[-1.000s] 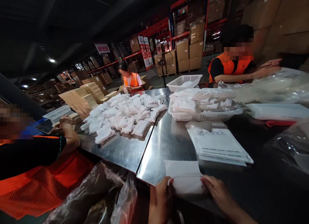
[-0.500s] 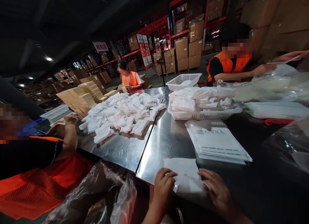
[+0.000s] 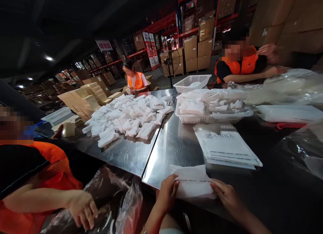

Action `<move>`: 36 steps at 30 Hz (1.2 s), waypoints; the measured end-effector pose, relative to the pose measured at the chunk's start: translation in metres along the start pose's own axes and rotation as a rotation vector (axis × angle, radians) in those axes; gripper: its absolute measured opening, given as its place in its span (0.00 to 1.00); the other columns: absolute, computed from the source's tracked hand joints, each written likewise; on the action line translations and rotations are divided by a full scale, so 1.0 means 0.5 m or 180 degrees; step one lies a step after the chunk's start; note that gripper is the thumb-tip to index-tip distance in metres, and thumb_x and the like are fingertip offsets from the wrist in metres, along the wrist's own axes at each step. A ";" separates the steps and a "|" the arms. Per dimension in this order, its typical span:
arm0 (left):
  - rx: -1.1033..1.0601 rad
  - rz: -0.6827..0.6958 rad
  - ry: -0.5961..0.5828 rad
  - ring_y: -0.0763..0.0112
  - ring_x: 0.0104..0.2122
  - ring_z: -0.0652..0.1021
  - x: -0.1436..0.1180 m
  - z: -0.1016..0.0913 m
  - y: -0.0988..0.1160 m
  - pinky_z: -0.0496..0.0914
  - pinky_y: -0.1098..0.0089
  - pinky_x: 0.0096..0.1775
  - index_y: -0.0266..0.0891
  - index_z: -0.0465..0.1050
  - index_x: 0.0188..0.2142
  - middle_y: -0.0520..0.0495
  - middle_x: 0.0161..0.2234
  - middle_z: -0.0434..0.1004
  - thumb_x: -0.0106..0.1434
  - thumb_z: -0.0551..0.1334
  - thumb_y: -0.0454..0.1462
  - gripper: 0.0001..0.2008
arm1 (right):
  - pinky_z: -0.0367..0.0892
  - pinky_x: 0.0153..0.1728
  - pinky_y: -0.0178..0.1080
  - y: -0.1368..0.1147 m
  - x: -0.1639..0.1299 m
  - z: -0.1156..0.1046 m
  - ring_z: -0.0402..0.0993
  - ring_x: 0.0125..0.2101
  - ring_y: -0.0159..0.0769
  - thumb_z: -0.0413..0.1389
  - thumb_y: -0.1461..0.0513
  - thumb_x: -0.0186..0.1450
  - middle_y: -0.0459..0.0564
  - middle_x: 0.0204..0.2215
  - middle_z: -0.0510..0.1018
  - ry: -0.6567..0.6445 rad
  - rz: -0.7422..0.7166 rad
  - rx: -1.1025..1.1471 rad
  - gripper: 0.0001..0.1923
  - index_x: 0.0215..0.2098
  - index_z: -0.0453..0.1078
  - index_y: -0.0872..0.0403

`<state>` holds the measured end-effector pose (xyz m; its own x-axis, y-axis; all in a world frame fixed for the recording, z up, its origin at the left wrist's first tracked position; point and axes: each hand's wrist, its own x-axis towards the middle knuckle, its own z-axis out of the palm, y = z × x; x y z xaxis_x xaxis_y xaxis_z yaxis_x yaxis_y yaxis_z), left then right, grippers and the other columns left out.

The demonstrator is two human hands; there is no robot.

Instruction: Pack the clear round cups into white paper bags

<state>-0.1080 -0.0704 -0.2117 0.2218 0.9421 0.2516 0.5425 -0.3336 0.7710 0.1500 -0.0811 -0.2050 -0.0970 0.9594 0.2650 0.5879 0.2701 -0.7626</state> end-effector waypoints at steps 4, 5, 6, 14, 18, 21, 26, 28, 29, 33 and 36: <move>-0.0415 -0.0874 0.0556 0.70 0.26 0.72 -0.005 0.012 0.006 0.64 0.72 0.28 0.39 0.71 0.26 0.50 0.23 0.74 0.66 0.50 0.59 0.29 | 0.71 0.25 0.37 -0.038 0.008 -0.007 0.76 0.24 0.42 0.43 0.35 0.64 0.50 0.21 0.78 0.0069 0.0380 0.0451 0.36 0.24 0.76 0.53; -0.0453 -0.1014 0.0698 0.71 0.25 0.70 -0.004 0.015 0.009 0.62 0.73 0.27 0.39 0.68 0.24 0.51 0.21 0.71 0.65 0.50 0.61 0.30 | 0.70 0.24 0.36 -0.042 0.009 -0.004 0.75 0.23 0.41 0.44 0.34 0.63 0.49 0.20 0.77 0.0209 0.0433 0.0480 0.36 0.24 0.76 0.53; -0.0480 -0.1106 0.0819 0.72 0.24 0.68 -0.003 0.017 0.012 0.60 0.73 0.27 0.39 0.66 0.23 0.52 0.20 0.69 0.65 0.50 0.62 0.31 | 0.69 0.24 0.36 -0.044 0.009 0.000 0.75 0.23 0.41 0.45 0.33 0.62 0.49 0.20 0.77 0.0350 0.0474 0.0486 0.36 0.24 0.76 0.53; -0.0376 -0.1313 0.0961 0.71 0.23 0.66 0.011 0.028 0.046 0.56 0.70 0.27 0.41 0.64 0.24 0.52 0.20 0.68 0.64 0.46 0.63 0.31 | 0.61 0.21 0.36 -0.041 0.014 0.033 0.66 0.16 0.35 0.42 0.32 0.62 0.47 0.14 0.69 0.1006 0.0333 -0.0095 0.36 0.15 0.63 0.51; -0.0188 -0.1380 0.1043 0.71 0.21 0.65 0.012 0.030 0.065 0.55 0.69 0.26 0.43 0.60 0.21 0.51 0.18 0.66 0.62 0.45 0.65 0.31 | 0.58 0.20 0.36 -0.038 0.019 0.037 0.63 0.15 0.34 0.41 0.35 0.64 0.47 0.12 0.66 0.1026 0.0244 -0.0292 0.34 0.14 0.57 0.50; -0.0111 -0.1373 0.1019 0.71 0.20 0.65 0.008 0.030 0.073 0.54 0.69 0.26 0.43 0.59 0.22 0.52 0.18 0.66 0.63 0.45 0.64 0.30 | 0.58 0.19 0.36 -0.034 0.019 0.040 0.62 0.15 0.33 0.41 0.37 0.64 0.47 0.12 0.66 0.1034 0.0234 -0.0338 0.32 0.14 0.56 0.50; 0.0052 -0.1275 0.0995 0.71 0.19 0.65 0.000 0.034 0.066 0.55 0.69 0.25 0.44 0.59 0.22 0.51 0.18 0.66 0.65 0.45 0.61 0.28 | 0.58 0.20 0.36 -0.024 0.019 0.045 0.62 0.15 0.33 0.42 0.40 0.65 0.46 0.13 0.67 0.1027 0.0151 -0.0266 0.30 0.15 0.57 0.49; 0.0158 -0.1227 0.0981 0.70 0.19 0.66 -0.003 0.036 0.060 0.55 0.69 0.25 0.44 0.60 0.23 0.51 0.18 0.67 0.66 0.46 0.58 0.26 | 0.58 0.20 0.36 -0.021 0.020 0.047 0.62 0.16 0.33 0.43 0.41 0.65 0.46 0.13 0.67 0.1025 0.0114 -0.0281 0.29 0.16 0.57 0.49; 0.0235 -0.1202 0.0982 0.70 0.19 0.67 -0.004 0.037 0.057 0.55 0.69 0.25 0.44 0.60 0.23 0.51 0.19 0.67 0.67 0.46 0.57 0.24 | 0.58 0.20 0.36 -0.019 0.020 0.048 0.63 0.16 0.33 0.43 0.43 0.66 0.46 0.14 0.67 0.1035 0.0090 -0.0302 0.28 0.16 0.57 0.49; 0.0502 -0.1153 0.0890 0.69 0.20 0.68 -0.003 0.038 0.050 0.55 0.69 0.26 0.44 0.59 0.24 0.50 0.20 0.69 0.69 0.46 0.51 0.21 | 0.58 0.21 0.36 -0.015 0.022 0.051 0.64 0.16 0.33 0.44 0.48 0.65 0.45 0.14 0.67 0.1112 -0.0037 -0.0422 0.23 0.17 0.56 0.49; 0.0636 -0.1179 0.0809 0.67 0.21 0.70 0.001 0.038 0.047 0.54 0.68 0.26 0.45 0.58 0.25 0.50 0.20 0.70 0.69 0.45 0.48 0.19 | 0.59 0.21 0.36 -0.011 0.022 0.052 0.65 0.17 0.33 0.44 0.51 0.65 0.46 0.15 0.68 0.1064 -0.0073 -0.0502 0.20 0.18 0.56 0.49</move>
<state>-0.0798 -0.0782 -0.2044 -0.2067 0.9690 0.1355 0.6979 0.0489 0.7146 0.1248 -0.0699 -0.2135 0.1406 0.8665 0.4790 0.7077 0.2504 -0.6607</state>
